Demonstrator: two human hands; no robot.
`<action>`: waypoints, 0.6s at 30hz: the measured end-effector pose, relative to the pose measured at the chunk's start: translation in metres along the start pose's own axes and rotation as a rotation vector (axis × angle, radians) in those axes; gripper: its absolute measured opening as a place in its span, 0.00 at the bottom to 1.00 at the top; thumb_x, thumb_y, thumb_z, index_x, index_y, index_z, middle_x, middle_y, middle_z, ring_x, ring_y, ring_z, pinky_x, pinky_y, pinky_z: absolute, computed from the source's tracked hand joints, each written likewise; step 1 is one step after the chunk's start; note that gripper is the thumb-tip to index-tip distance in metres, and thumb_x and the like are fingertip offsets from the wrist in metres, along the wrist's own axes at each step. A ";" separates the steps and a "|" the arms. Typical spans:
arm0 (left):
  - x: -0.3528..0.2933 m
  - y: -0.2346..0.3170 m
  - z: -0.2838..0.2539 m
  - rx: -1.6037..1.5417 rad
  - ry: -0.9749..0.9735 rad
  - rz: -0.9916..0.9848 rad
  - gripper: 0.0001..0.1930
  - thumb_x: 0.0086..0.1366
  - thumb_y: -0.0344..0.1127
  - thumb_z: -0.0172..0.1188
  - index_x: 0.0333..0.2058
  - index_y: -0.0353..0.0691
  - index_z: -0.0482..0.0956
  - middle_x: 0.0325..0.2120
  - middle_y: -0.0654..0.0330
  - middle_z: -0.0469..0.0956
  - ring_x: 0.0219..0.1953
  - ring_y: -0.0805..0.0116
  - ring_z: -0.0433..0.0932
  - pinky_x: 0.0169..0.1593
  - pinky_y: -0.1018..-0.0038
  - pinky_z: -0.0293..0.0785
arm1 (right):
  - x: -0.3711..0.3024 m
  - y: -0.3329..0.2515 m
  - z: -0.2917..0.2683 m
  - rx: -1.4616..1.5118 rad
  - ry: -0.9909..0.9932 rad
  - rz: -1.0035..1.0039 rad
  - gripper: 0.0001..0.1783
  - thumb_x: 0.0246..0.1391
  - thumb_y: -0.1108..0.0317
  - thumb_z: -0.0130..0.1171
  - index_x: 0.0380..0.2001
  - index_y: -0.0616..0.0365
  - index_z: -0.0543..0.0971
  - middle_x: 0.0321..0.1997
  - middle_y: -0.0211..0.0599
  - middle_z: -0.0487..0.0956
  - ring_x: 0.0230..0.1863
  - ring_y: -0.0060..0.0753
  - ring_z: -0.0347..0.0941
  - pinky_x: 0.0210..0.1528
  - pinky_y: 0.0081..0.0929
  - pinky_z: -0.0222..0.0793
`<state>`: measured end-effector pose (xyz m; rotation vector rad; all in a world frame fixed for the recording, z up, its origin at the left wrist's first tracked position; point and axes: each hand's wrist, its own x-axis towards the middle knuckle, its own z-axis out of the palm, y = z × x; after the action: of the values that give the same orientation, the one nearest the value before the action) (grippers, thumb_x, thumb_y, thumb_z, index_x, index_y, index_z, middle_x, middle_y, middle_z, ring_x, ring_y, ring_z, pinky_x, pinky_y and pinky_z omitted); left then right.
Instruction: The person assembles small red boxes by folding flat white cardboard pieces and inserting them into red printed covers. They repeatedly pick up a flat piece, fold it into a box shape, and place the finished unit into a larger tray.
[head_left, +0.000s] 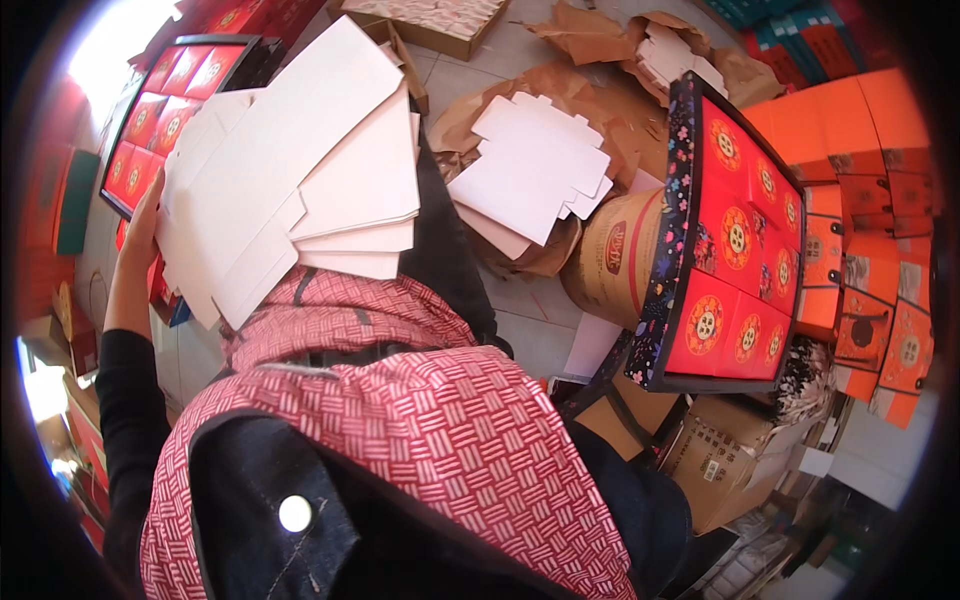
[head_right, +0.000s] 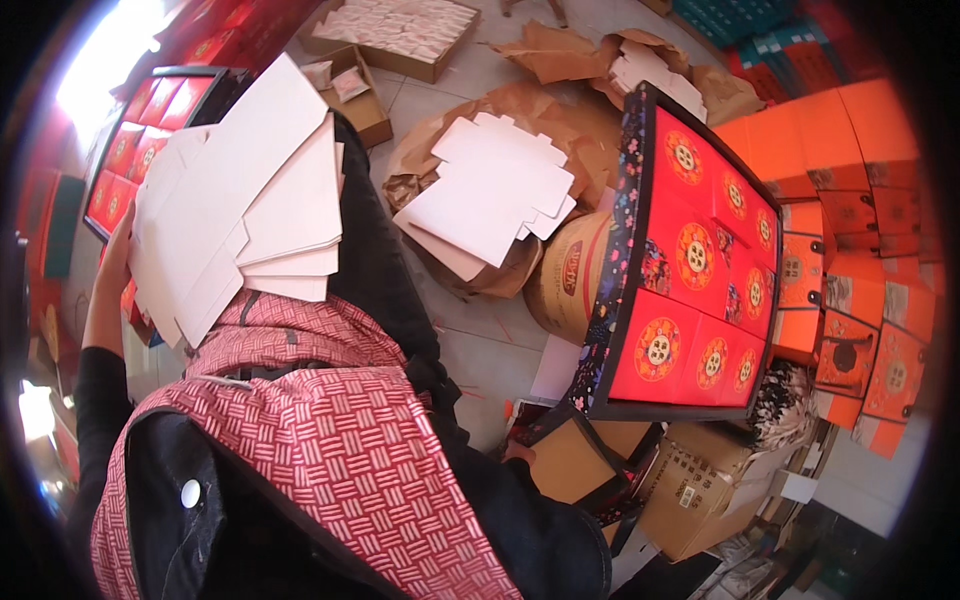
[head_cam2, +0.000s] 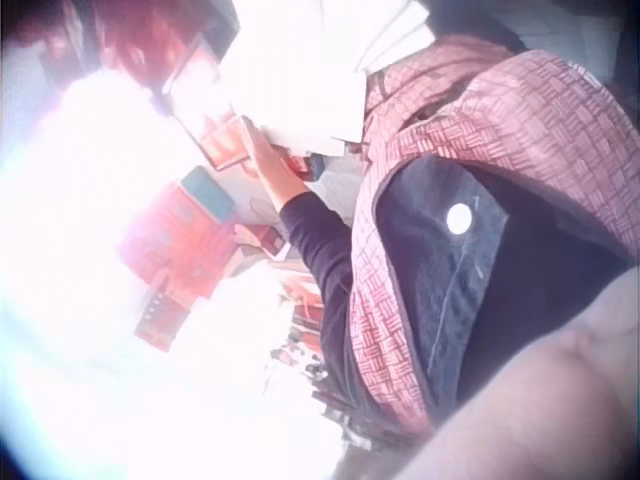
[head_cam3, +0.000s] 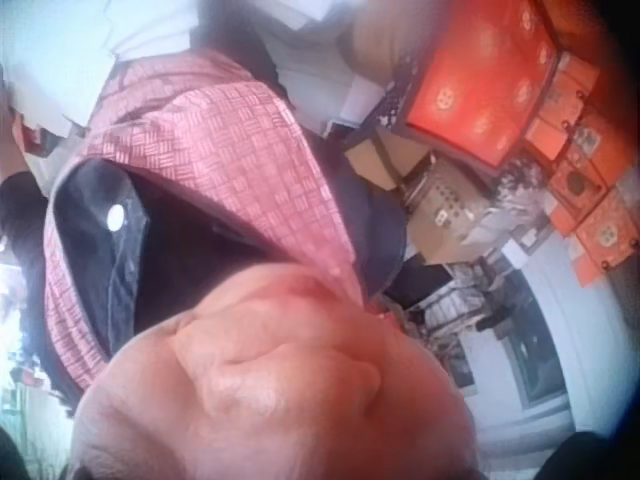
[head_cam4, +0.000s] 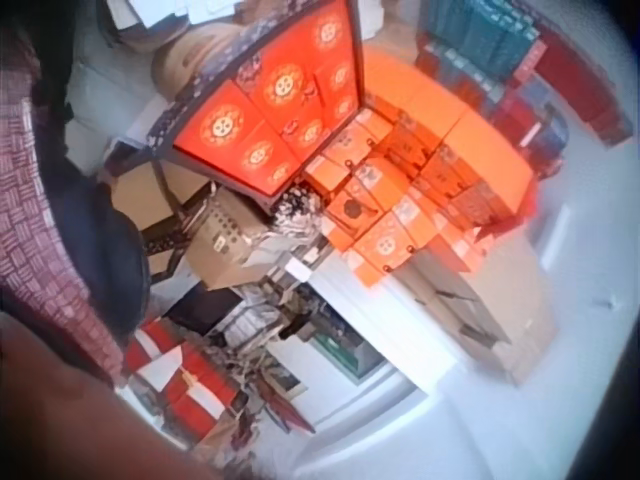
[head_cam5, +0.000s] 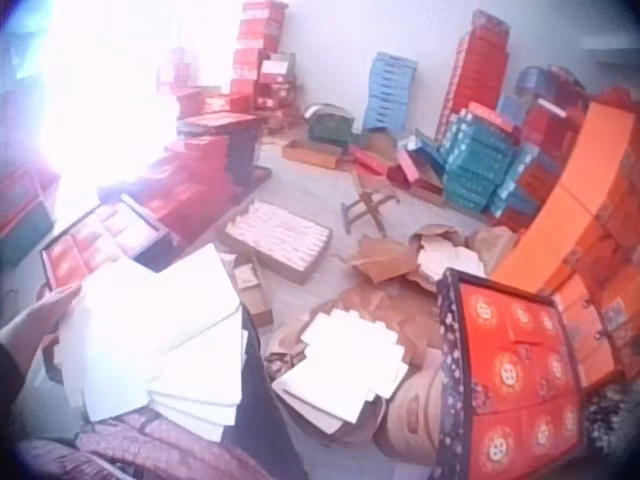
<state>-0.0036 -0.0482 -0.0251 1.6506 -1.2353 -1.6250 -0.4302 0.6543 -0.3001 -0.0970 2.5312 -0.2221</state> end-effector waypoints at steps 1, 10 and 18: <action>0.002 0.002 -0.006 -0.048 -0.045 -0.026 0.34 0.65 0.60 0.51 0.58 0.36 0.67 0.46 0.59 0.76 0.44 0.71 0.78 0.46 0.76 0.75 | 0.004 -0.006 -0.010 -0.011 0.018 -0.021 0.43 0.50 0.41 0.55 0.55 0.70 0.67 0.55 0.57 0.71 0.57 0.44 0.67 0.60 0.37 0.60; 0.044 0.033 -0.030 0.027 -0.086 0.101 0.37 0.65 0.64 0.47 0.62 0.40 0.63 0.57 0.55 0.69 0.54 0.64 0.70 0.58 0.67 0.64 | 0.003 -0.063 -0.165 -0.105 0.446 -0.199 0.35 0.54 0.50 0.55 0.54 0.70 0.68 0.52 0.55 0.73 0.54 0.42 0.69 0.56 0.35 0.63; 0.060 0.021 -0.042 -0.114 -0.044 0.227 0.25 0.67 0.51 0.53 0.53 0.36 0.71 0.48 0.55 0.75 0.47 0.64 0.76 0.48 0.70 0.71 | -0.101 -0.256 -0.377 -0.215 0.953 -0.561 0.28 0.57 0.57 0.55 0.53 0.70 0.69 0.50 0.52 0.74 0.50 0.41 0.71 0.53 0.33 0.65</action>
<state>0.0240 -0.1187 -0.0303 1.3592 -1.2765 -1.5674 -0.5556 0.4665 0.1081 -1.0037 3.4035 -0.2498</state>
